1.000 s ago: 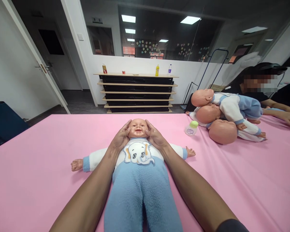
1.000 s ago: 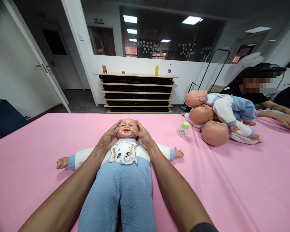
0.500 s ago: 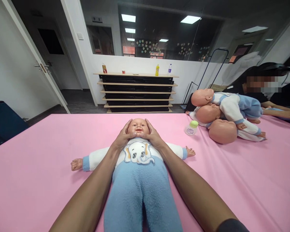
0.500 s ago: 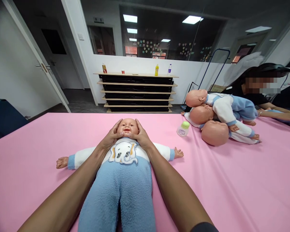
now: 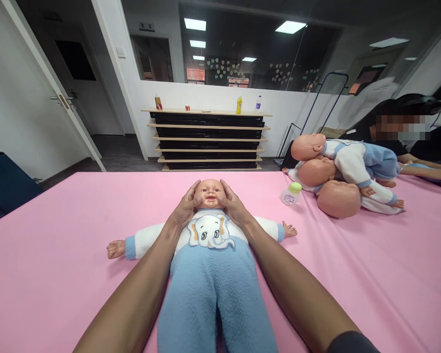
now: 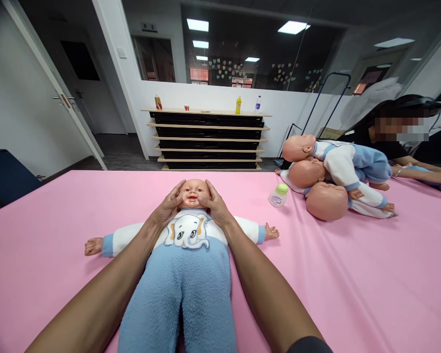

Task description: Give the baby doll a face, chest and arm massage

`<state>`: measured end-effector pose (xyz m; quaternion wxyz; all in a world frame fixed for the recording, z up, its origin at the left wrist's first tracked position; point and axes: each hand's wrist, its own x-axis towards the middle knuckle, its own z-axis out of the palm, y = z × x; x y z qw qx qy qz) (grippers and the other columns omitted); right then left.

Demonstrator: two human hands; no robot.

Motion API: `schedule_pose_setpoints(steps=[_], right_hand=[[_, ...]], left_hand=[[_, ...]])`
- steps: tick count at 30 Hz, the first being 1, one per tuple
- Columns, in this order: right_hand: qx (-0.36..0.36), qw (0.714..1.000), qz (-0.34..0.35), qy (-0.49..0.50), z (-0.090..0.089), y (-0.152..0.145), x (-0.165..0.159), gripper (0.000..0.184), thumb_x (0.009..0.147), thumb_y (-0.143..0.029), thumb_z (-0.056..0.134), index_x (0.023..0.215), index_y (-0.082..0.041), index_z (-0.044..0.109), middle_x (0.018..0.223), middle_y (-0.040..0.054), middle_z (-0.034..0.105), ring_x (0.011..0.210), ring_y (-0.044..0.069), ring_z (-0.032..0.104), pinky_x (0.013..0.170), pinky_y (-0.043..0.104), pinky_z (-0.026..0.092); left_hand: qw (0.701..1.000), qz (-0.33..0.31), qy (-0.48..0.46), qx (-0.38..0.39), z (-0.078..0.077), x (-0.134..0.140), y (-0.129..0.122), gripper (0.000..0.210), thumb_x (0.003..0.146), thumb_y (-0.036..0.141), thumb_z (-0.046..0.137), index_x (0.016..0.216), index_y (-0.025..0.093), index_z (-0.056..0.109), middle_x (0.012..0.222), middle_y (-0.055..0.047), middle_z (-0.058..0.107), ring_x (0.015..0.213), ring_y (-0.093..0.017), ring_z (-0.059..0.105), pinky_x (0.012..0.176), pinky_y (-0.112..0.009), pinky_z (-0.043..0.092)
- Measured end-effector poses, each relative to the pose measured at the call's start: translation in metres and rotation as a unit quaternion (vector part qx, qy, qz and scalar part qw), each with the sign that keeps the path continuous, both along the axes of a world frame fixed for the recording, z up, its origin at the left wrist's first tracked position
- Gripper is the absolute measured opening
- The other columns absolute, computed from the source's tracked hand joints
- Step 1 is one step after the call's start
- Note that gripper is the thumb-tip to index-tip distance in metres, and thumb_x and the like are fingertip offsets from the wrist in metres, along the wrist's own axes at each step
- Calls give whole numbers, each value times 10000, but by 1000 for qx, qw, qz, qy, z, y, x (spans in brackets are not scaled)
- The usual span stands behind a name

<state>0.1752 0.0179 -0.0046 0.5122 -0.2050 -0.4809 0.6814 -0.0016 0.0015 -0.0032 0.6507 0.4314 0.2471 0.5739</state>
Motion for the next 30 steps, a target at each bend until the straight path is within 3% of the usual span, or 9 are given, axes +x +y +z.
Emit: schedule_pose_setpoints(steps=[6,9,11,15,21,26,30], right_hand=[[62,987,-52,-139,8,-7,6,1121,579,-325,845,1487,-294,189,1500,28,292,1365,246,345,1154,418,292],[77,978,-89,-174,9,-8,6,1119,561,-330,853,1482,-291,219,1502,18,287,1387,244,302,1175,407,246],[67,981,-83,-163,8,-7,6,1109,572,-322,846,1483,-294,214,1498,19,296,1376,243,324,1167,400,270],[17,997,-6,-70,5,-5,4,1110,602,-273,825,1491,-307,161,1501,32,293,1320,241,411,1114,401,364],[-27,998,50,21,4,-2,6,1067,616,-208,810,1480,-313,193,1474,46,345,1290,223,453,1113,401,372],[-31,998,45,36,3,0,4,884,731,-393,735,1465,-302,252,1456,42,378,1299,211,445,1119,420,361],[16,999,-15,-46,3,-4,4,1043,612,-320,827,1472,-311,236,1471,26,351,1323,234,412,1135,419,333]], left_hand=[[991,50,124,24,1,-1,-3,1062,582,184,820,1468,315,250,1500,-88,308,1345,-328,380,1130,-494,328],[987,66,142,35,0,0,-3,1048,573,208,824,1460,315,276,1500,-79,311,1357,-329,361,1138,-495,311],[989,62,132,30,1,1,-3,1024,588,225,815,1458,318,283,1497,-79,317,1349,-328,374,1133,-492,321],[996,32,82,1,4,4,-5,1009,634,210,779,1475,319,232,1472,-96,360,1294,-312,453,1111,-477,363],[1000,11,7,-12,4,2,-2,944,675,199,738,1474,277,241,1461,-107,379,1296,-277,457,1135,-446,344],[999,33,-30,-18,2,0,1,746,781,380,652,1435,220,331,1446,-132,391,1279,-260,473,1133,-450,347],[998,35,54,7,1,1,-2,960,649,289,786,1460,293,273,1460,-105,371,1293,-301,451,1122,-483,345]])
